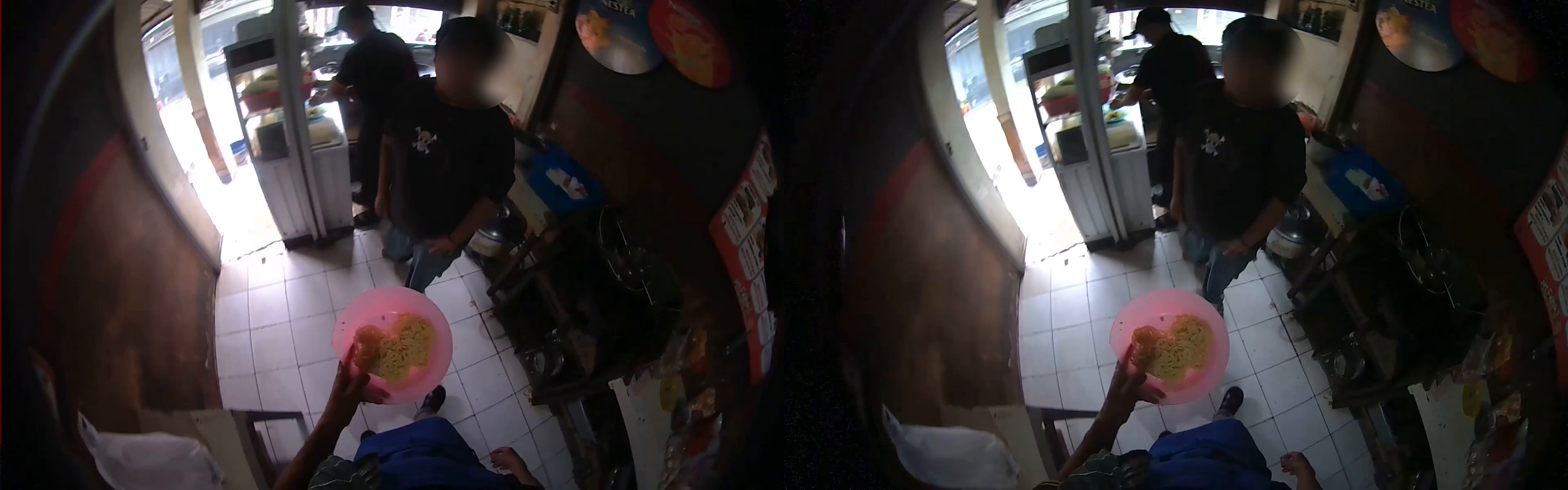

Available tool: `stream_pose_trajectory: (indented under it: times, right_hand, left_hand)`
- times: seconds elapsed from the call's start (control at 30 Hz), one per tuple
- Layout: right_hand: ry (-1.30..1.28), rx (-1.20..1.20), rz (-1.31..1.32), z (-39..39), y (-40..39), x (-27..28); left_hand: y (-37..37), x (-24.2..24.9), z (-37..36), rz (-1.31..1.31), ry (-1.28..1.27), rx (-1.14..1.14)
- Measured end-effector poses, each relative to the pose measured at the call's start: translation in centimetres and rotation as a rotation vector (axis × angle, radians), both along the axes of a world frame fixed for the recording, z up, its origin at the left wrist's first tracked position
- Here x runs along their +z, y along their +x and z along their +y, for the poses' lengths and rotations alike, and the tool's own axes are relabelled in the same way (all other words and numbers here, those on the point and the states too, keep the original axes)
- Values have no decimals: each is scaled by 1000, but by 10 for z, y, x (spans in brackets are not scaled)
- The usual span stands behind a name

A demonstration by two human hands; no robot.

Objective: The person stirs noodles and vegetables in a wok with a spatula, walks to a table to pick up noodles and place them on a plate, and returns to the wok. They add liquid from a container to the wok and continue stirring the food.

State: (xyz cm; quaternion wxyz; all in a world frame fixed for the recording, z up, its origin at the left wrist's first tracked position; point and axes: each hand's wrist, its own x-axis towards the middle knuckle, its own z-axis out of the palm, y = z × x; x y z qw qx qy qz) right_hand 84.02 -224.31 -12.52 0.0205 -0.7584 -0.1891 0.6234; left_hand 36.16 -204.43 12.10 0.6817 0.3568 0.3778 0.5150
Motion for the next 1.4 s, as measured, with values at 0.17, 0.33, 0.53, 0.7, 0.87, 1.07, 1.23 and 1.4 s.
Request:
stream_pose_trajectory:
  times: [0.17, 0.33, 0.53, 0.7, 0.87, 1.07, 1.23, 1.4]
  right_hand:
    - [143, 45, 56, 102, -23, -24]
    - [161, 138, 65, 211, 15, -28]
    - [267, 181, -44, 336, 51, -21]
    - [285, 198, 14, 404, 29, -26]
    - [232, 218, 104, 422, -25, -45]
    - [252, 258, 166, 484, -58, -35]
    - [347, 75, 84, 529, -59, -17]
    - [211, -5, 61, 571, -11, -37]
  left_hand:
    - [60, -4, 76, -72, -51, -67]
    - [115, 4, 137, -44, -67, -51]
    - [126, 9, 197, -72, -146, 26]
    - [106, 0, 243, -46, -148, 72]
    - [65, -12, 291, -20, -143, 44]
    - [44, -13, 362, 16, -143, -53]
    - [61, -15, 433, 76, -160, -137]
    - [97, -32, 526, 41, -227, -173]
